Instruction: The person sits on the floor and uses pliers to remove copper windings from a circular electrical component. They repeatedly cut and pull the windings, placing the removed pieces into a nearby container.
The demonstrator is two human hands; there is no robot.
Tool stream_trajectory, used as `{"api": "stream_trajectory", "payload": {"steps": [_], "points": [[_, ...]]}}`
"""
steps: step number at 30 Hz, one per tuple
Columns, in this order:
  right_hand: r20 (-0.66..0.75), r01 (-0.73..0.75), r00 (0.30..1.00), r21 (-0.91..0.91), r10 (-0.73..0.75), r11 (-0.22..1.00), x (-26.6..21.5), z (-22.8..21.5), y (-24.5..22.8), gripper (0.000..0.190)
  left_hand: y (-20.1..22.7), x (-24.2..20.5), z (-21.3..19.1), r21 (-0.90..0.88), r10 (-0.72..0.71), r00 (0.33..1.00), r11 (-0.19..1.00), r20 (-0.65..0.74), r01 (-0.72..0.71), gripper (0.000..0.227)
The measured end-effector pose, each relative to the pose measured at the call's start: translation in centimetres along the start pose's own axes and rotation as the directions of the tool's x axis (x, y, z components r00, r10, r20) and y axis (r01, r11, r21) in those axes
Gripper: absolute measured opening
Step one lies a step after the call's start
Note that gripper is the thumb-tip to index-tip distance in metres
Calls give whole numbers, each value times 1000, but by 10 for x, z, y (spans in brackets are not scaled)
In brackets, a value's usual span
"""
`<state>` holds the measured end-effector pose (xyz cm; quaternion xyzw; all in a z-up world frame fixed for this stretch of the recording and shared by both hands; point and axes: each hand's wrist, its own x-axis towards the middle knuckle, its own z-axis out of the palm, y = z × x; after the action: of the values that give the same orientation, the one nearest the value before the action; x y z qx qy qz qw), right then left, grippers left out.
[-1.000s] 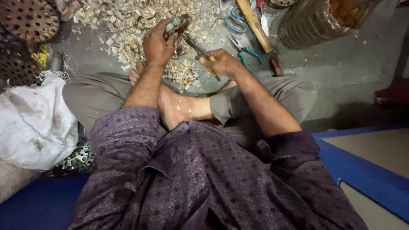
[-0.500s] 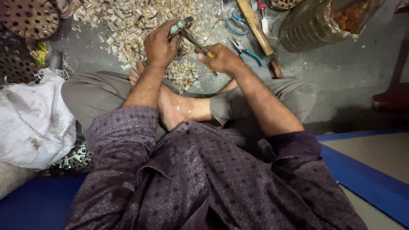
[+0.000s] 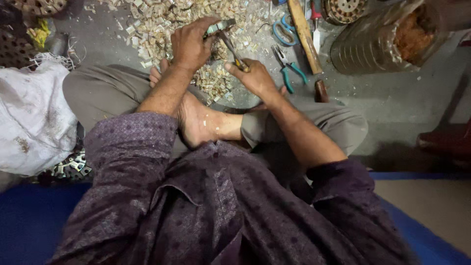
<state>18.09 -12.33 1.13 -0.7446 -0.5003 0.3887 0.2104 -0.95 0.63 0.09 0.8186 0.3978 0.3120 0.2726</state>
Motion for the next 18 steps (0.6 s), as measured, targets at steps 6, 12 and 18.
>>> {"api": "stream_trajectory", "payload": {"steps": [6,12,18], "points": [[-170,-25,985,-245,-18,969,11,25,8,52,-1,10,-9,10,-27,997,1000,69,26,42],[-253,-44,967,-297,-34,954,21,34,15,43,1,9,-10,-57,-28,998,998,51,31,46],[-355,81,930,-64,-98,995,4,21,16,54,-6,4,1,-177,-158,986,970,47,164,45]]}}
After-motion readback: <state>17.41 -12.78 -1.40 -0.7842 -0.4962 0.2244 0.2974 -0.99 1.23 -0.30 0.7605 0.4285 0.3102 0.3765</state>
